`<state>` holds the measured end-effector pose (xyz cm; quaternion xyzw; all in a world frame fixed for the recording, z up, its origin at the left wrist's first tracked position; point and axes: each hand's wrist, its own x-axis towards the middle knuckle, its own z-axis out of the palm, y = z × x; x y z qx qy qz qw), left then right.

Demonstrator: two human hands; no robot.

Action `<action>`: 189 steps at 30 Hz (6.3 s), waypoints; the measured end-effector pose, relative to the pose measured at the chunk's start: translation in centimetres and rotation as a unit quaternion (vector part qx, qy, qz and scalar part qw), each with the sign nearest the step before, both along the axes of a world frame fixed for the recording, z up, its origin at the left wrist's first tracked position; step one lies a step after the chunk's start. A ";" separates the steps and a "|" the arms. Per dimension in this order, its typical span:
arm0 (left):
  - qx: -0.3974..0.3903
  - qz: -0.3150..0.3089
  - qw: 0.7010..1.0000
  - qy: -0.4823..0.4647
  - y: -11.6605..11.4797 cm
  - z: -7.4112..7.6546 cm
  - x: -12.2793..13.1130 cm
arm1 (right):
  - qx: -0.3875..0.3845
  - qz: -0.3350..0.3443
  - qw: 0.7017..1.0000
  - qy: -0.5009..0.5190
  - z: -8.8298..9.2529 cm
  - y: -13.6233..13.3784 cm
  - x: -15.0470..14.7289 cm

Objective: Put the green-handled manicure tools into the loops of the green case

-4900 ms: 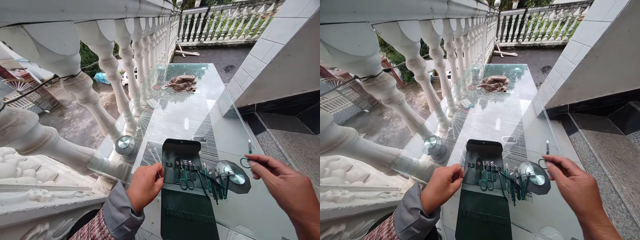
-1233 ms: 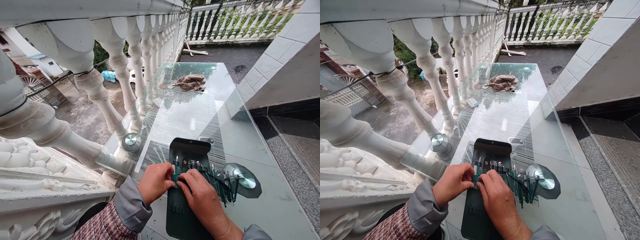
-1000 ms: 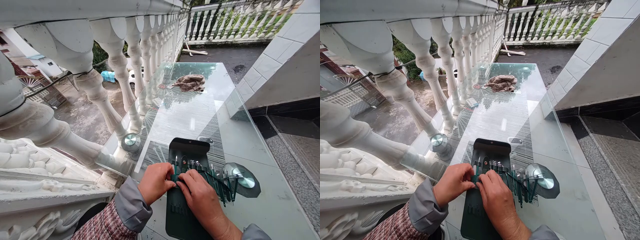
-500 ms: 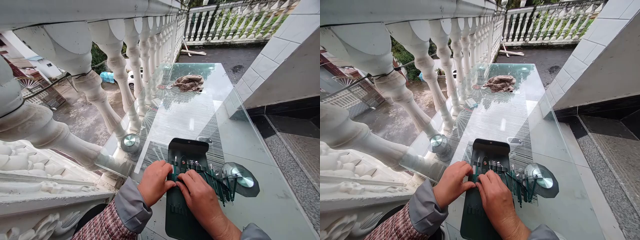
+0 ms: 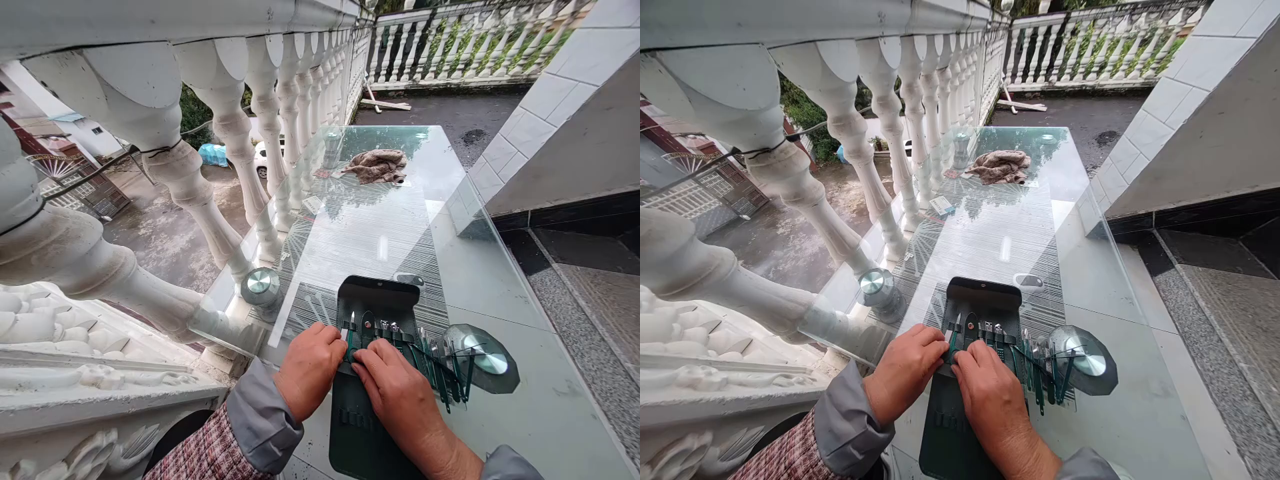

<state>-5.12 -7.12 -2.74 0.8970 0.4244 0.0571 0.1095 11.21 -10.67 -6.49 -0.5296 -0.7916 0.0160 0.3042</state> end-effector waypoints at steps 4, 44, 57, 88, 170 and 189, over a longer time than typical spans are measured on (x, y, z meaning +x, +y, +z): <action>0.006 0.012 1.000 -0.008 -0.2 -0.2 0.3 | 0.001 0.003 1.000 -0.004 -0.2 0.1 0.0; -0.010 0.050 0.996 -0.071 0.3 -0.4 0.7 | -0.162 -0.259 0.904 0.298 3.0 0.7 8.8; -0.012 0.066 0.995 -0.069 0.6 0.3 1.5 | -0.166 -0.238 0.914 0.282 3.2 -0.5 11.0; 0.144 -0.352 0.924 -0.031 -4.7 -2.0 4.6 | 0.005 -0.158 0.971 -0.177 1.3 -0.5 9.1; 0.258 -0.225 0.938 -0.057 -3.4 -3.4 4.4 | -0.140 -0.063 0.985 -0.079 2.2 -0.7 9.8; 0.275 -0.190 0.943 -0.006 -3.3 -3.5 4.5 | -0.058 -0.055 0.995 -0.059 1.7 -0.6 8.8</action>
